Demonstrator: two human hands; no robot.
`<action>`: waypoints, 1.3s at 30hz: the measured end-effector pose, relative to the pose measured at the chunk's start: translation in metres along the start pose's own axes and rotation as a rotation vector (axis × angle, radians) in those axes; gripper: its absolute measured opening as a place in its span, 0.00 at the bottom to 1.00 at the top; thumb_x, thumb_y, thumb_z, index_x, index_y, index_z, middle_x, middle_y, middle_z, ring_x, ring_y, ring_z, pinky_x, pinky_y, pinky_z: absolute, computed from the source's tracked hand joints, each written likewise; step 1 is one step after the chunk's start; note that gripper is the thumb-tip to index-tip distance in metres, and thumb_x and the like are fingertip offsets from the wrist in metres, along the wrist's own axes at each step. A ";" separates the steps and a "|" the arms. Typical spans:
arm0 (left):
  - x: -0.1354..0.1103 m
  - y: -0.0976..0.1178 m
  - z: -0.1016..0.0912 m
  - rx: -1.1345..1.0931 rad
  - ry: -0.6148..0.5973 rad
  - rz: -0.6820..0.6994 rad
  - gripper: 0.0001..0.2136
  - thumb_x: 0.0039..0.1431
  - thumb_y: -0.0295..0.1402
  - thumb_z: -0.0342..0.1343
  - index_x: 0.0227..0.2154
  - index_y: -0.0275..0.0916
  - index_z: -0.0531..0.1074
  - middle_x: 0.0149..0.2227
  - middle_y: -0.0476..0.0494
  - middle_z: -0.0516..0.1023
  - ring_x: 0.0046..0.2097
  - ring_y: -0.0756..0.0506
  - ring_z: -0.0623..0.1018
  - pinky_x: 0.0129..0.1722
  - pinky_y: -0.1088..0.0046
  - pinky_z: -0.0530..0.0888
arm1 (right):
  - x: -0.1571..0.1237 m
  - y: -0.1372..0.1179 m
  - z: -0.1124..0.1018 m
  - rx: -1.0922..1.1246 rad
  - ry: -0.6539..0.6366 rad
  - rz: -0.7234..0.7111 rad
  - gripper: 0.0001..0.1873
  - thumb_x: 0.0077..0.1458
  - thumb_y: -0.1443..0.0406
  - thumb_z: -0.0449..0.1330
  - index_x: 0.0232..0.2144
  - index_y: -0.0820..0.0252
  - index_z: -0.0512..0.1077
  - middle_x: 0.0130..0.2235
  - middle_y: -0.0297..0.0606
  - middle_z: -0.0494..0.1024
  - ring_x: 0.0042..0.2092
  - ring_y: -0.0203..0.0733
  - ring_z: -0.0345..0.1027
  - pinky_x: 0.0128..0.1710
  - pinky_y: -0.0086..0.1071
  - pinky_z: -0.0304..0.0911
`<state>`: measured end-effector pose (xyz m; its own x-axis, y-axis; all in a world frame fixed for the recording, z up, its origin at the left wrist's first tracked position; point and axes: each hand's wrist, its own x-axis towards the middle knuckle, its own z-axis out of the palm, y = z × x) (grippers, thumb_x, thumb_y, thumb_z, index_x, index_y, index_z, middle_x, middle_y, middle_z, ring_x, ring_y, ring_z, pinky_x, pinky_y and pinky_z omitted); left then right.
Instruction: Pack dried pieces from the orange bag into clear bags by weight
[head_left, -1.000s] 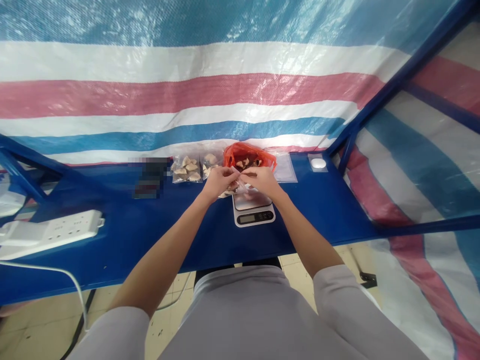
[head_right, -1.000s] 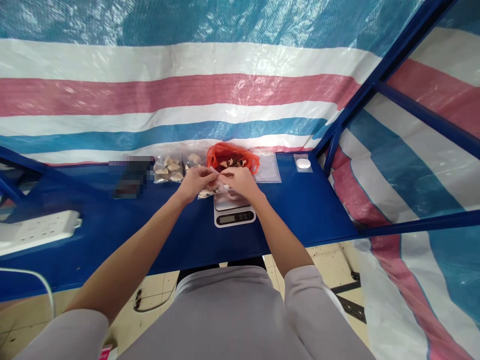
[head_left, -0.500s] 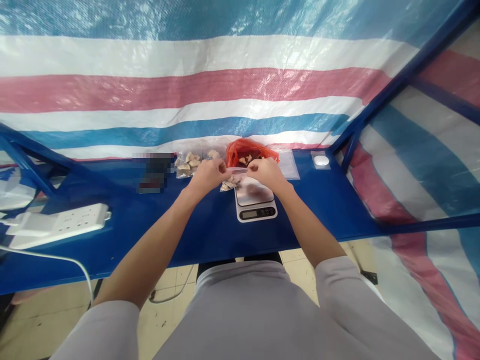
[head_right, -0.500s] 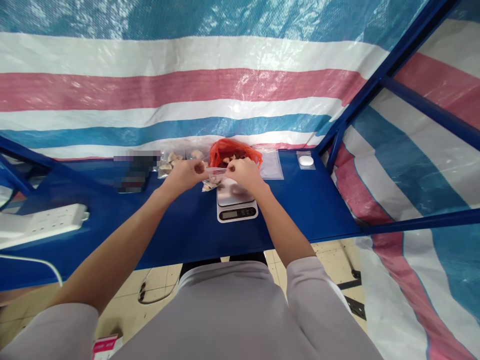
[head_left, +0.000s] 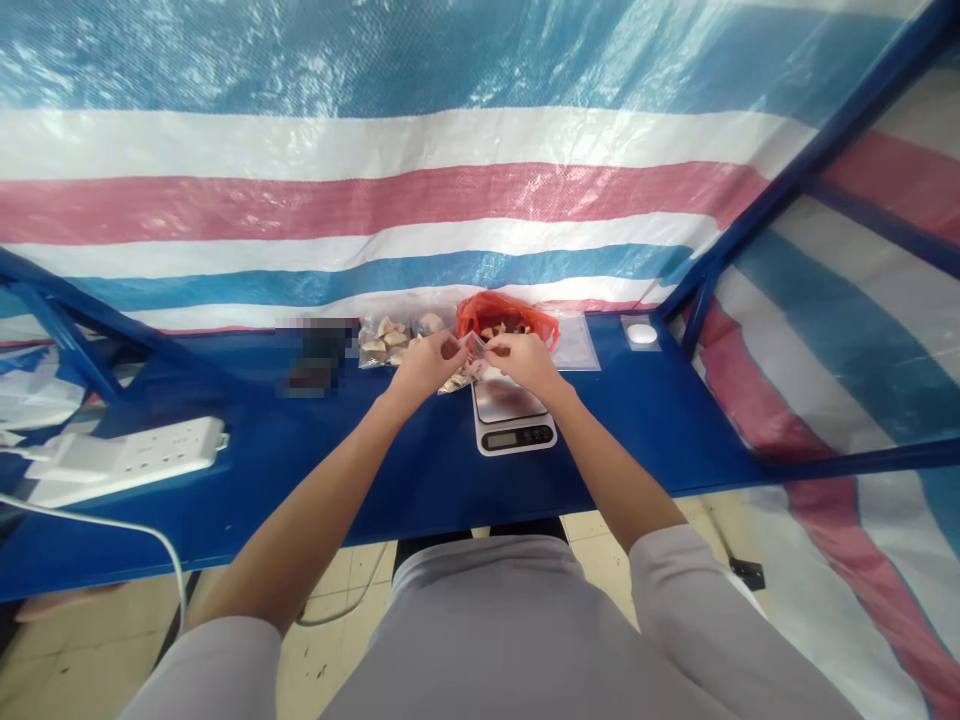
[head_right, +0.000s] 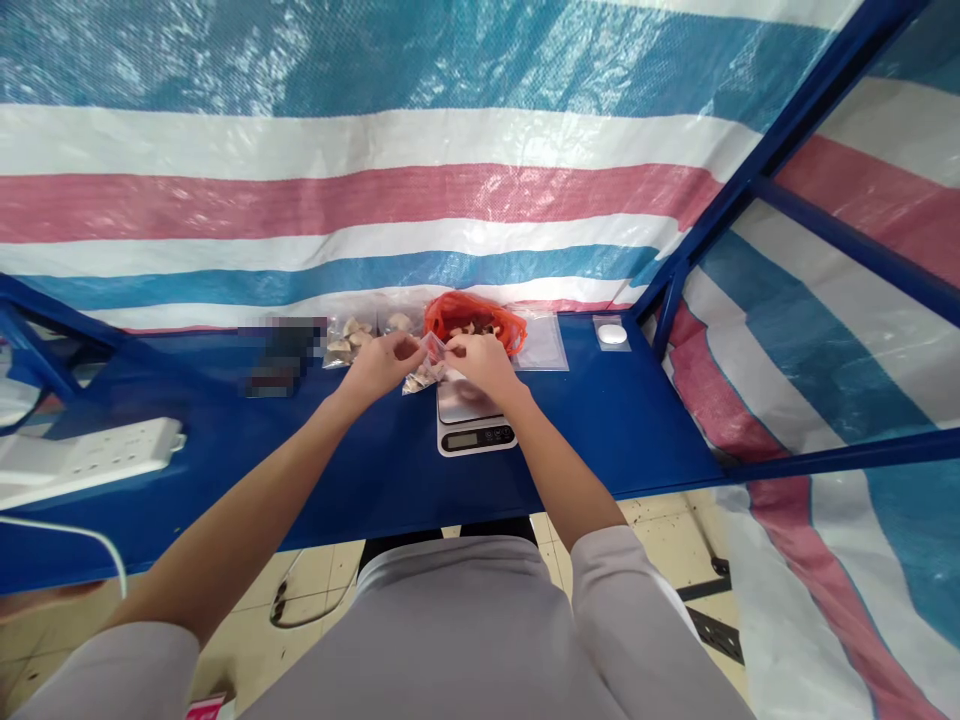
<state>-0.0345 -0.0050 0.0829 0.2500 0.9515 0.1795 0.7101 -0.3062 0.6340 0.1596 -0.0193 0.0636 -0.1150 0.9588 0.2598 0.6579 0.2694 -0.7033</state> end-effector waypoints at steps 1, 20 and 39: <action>0.000 -0.002 0.000 0.027 0.004 0.011 0.15 0.59 0.46 0.54 0.27 0.39 0.72 0.27 0.44 0.79 0.30 0.45 0.76 0.32 0.71 0.68 | 0.000 0.000 0.000 0.011 0.009 0.007 0.07 0.56 0.68 0.62 0.31 0.57 0.81 0.35 0.35 0.84 0.38 0.42 0.77 0.42 0.32 0.66; 0.021 -0.028 -0.023 -0.127 -0.397 0.219 0.45 0.43 0.57 0.67 0.63 0.39 0.65 0.59 0.34 0.75 0.57 0.33 0.75 0.57 0.56 0.71 | 0.026 0.008 -0.041 0.441 -0.169 -0.040 0.10 0.49 0.59 0.66 0.30 0.59 0.81 0.33 0.37 0.84 0.35 0.42 0.77 0.37 0.32 0.71; 0.043 -0.027 -0.029 -0.193 -0.299 0.010 0.27 0.47 0.56 0.64 0.40 0.38 0.77 0.30 0.46 0.80 0.32 0.44 0.78 0.31 0.71 0.73 | 0.043 0.060 -0.043 0.698 0.016 0.147 0.19 0.43 0.53 0.72 0.36 0.59 0.83 0.35 0.39 0.84 0.35 0.43 0.78 0.42 0.39 0.75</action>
<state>-0.0622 0.0455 0.0957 0.4581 0.8886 -0.0232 0.5764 -0.2771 0.7688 0.2258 0.0344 0.0610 -0.0472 0.9896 0.1356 0.0349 0.1373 -0.9899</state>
